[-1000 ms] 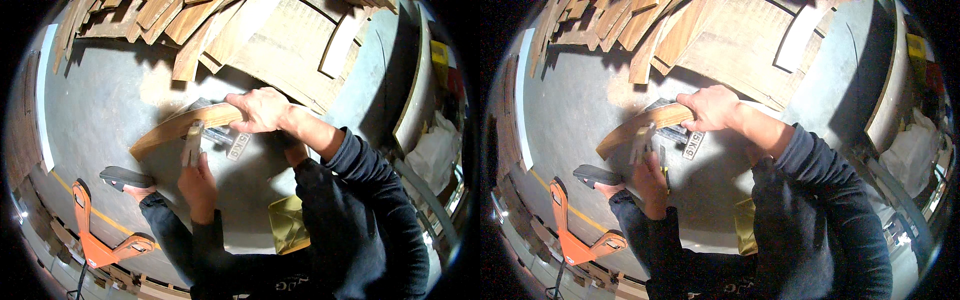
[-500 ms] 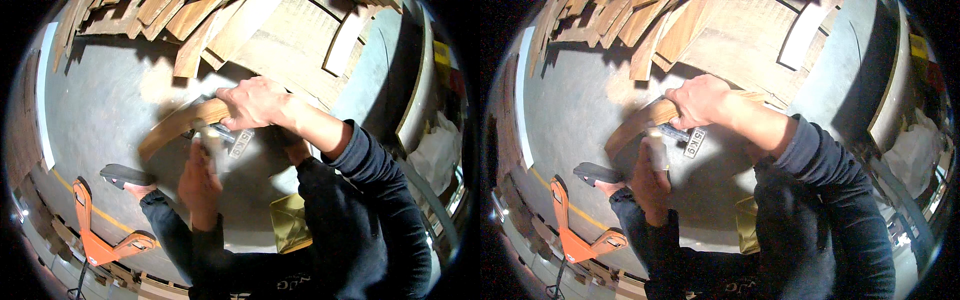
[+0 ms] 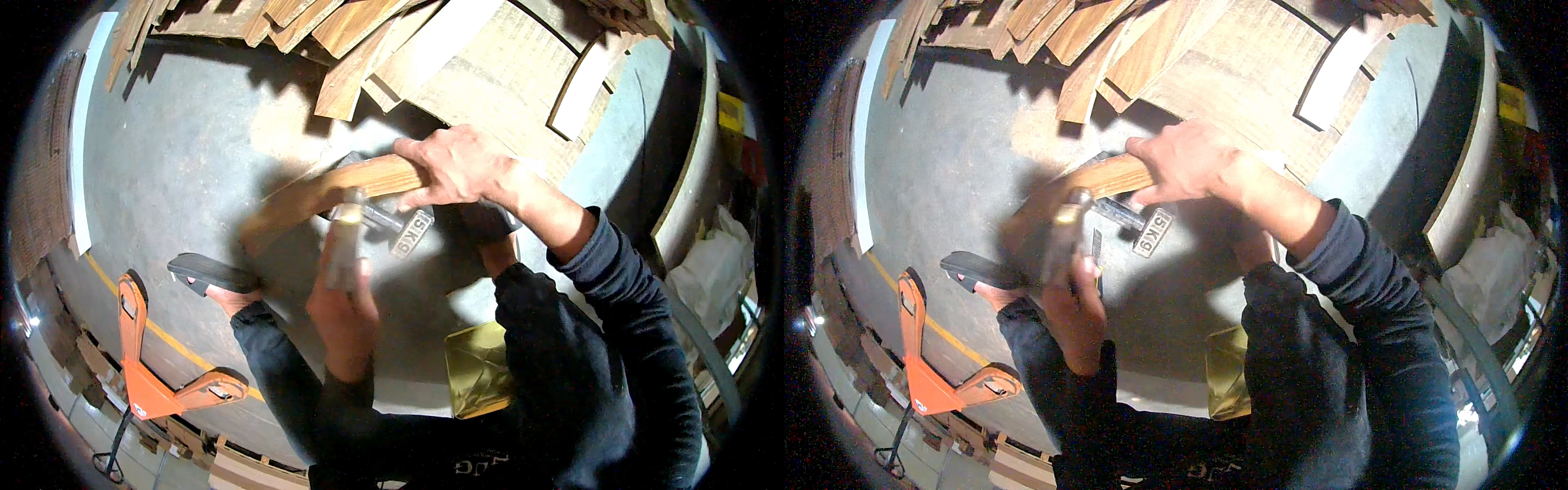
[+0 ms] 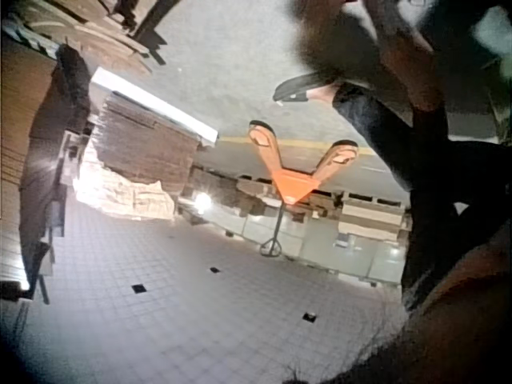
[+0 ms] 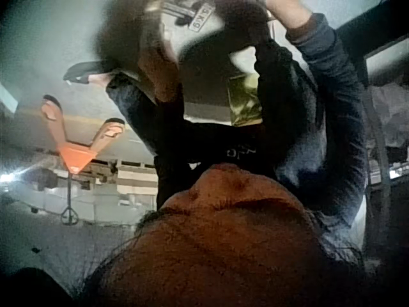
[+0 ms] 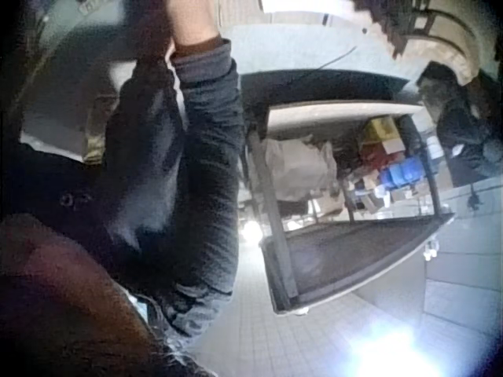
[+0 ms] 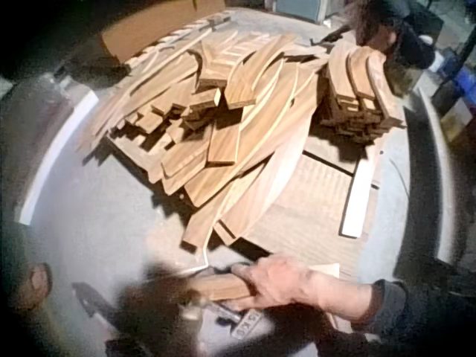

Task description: The person scrapes and hammers curved wood strips using a yellow-handled scraping tool and a hammer while working on a metal block on the floor. They handle the wood strips one at a time, cleaning the surfaces and edges with the scraper and striking the wood to adjust the finish.

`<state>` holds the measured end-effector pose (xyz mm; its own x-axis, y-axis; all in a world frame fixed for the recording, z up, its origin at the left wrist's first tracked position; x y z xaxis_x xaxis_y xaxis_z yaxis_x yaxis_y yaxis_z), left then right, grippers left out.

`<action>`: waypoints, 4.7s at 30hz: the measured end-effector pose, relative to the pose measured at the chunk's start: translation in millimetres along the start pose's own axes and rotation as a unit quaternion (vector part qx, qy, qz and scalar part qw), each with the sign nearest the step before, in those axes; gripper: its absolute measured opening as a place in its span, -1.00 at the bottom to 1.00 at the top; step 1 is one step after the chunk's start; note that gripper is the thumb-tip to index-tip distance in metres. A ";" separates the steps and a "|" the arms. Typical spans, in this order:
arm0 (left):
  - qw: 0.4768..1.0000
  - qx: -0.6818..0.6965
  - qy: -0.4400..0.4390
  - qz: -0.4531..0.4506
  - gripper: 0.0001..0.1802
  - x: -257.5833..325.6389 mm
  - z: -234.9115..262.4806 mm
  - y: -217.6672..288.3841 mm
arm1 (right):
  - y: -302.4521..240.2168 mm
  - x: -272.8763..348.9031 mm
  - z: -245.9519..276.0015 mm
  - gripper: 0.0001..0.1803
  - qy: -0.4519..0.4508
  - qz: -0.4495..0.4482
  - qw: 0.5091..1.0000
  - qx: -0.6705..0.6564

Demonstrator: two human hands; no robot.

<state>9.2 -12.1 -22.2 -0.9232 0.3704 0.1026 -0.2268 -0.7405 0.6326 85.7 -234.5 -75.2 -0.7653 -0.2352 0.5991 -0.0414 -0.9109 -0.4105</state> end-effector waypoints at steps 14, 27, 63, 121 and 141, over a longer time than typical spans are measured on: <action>0.996 -0.057 -0.050 -0.052 -0.48 -4.6 -9.7 2.7 | 13.2 -7.6 -32.0 -0.47 0.091 0.005 0.995 -0.029; 0.993 -0.095 -0.040 -0.056 -0.51 1.4 -13.8 -5.1 | 15.9 -10.6 -41.0 -0.52 0.133 0.022 0.990 -0.045; 0.975 -0.126 0.047 0.176 -0.61 122.3 -92.1 -149.5 | -12.6 6.8 -36.8 -0.50 0.173 0.202 0.962 0.057; 0.989 -0.030 -0.147 0.016 -0.71 -5.5 -33.1 -43.0 | 31.9 118.7 -92.7 -0.41 -0.209 -0.237 0.782 -0.538; 0.891 0.401 -0.115 0.179 -0.71 4.5 -39.0 -84.6 | 22.9 123.2 -86.6 -0.43 -0.189 -0.261 0.771 -0.549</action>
<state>12.1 30.4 -105.2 -0.7831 0.3644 0.5040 0.4487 -0.2301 0.8636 -65.2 -255.0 -70.3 -0.2259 -0.2051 0.9523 -0.9586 -0.1273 -0.2548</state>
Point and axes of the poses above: each hand's wrist, its own x-axis away from the middle knuckle, its own z-axis out of the back of the hand, y = z × x, the point moved 2 cm from there along -x, towards the middle knuckle, and after that the axes turned 13 degrees about -z, right-handed, at the moved point
